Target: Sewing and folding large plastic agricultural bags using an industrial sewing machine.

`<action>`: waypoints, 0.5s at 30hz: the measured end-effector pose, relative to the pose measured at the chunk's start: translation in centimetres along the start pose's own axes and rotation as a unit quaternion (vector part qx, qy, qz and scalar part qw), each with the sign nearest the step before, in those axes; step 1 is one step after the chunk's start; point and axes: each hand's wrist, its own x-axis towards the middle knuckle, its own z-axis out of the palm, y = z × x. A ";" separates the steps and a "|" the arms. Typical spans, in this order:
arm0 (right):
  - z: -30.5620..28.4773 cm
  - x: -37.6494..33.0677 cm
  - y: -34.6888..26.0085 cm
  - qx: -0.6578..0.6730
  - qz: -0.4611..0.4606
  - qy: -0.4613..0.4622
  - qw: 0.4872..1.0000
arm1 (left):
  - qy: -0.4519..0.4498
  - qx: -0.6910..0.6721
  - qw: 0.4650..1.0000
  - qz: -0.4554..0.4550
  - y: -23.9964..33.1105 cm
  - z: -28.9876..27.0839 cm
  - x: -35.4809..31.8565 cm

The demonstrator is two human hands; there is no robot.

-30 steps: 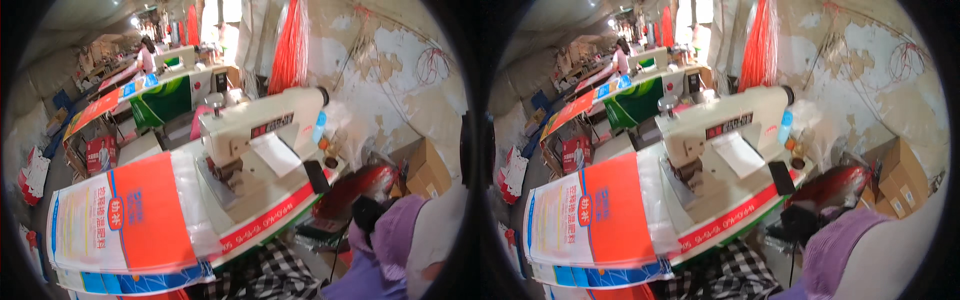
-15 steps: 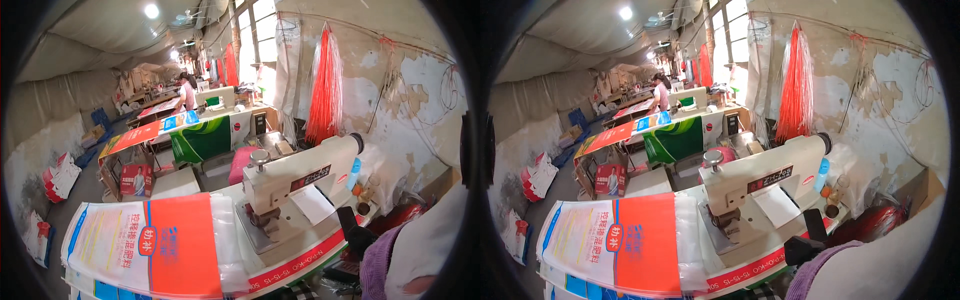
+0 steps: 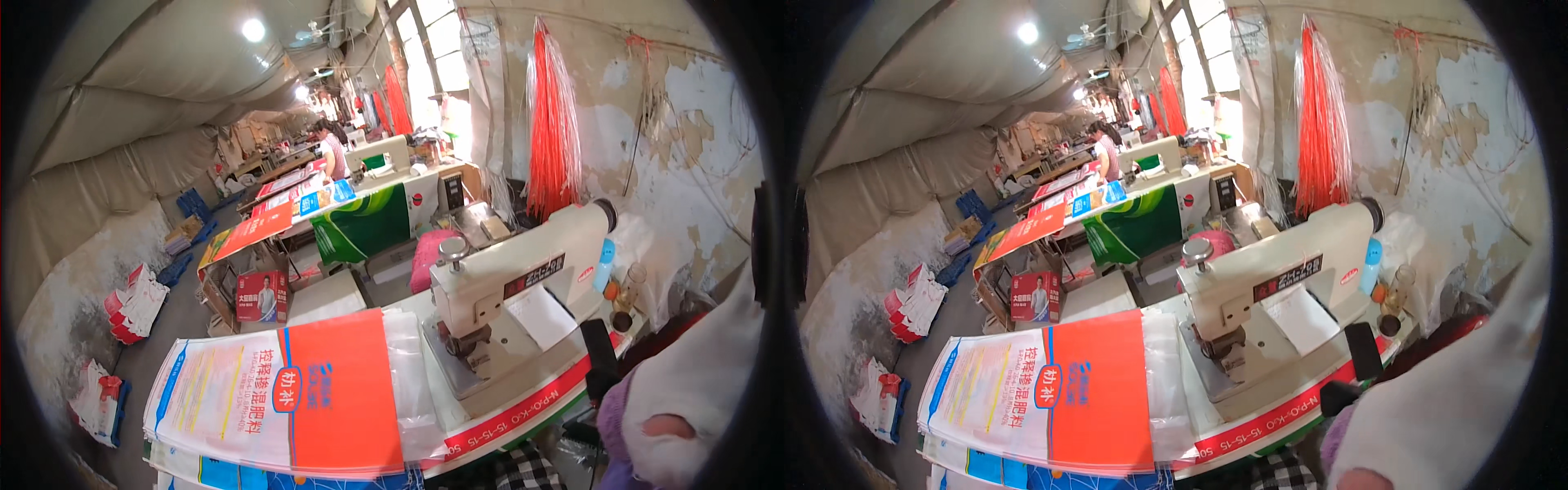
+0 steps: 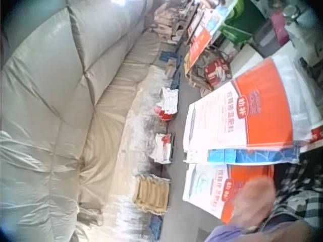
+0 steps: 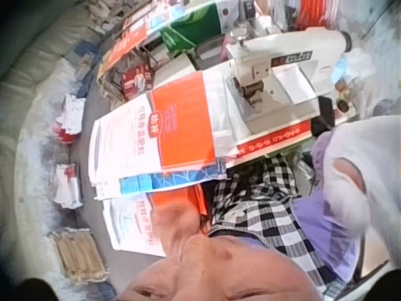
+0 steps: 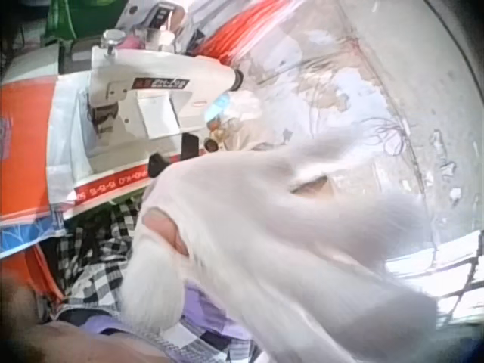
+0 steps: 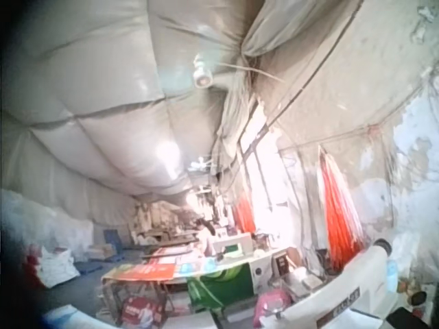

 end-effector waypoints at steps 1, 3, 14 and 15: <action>0.7 0.5 0.0 -0.003 -0.021 -0.018 1.000 | 0.022 0.008 1.000 0.000 0.1 0.1 -0.6; 2.6 1.0 0.5 -0.034 -0.116 -0.024 0.992 | 0.035 0.034 0.998 -0.025 -0.6 1.4 -1.9; 5.2 -14.2 19.3 -0.284 -0.104 -0.287 0.909 | -0.172 -0.007 0.962 -0.214 -12.7 7.7 -6.4; 4.4 -15.4 20.1 -0.276 -0.052 -0.268 0.921 | -0.180 -0.011 0.961 -0.210 -13.3 7.9 -6.4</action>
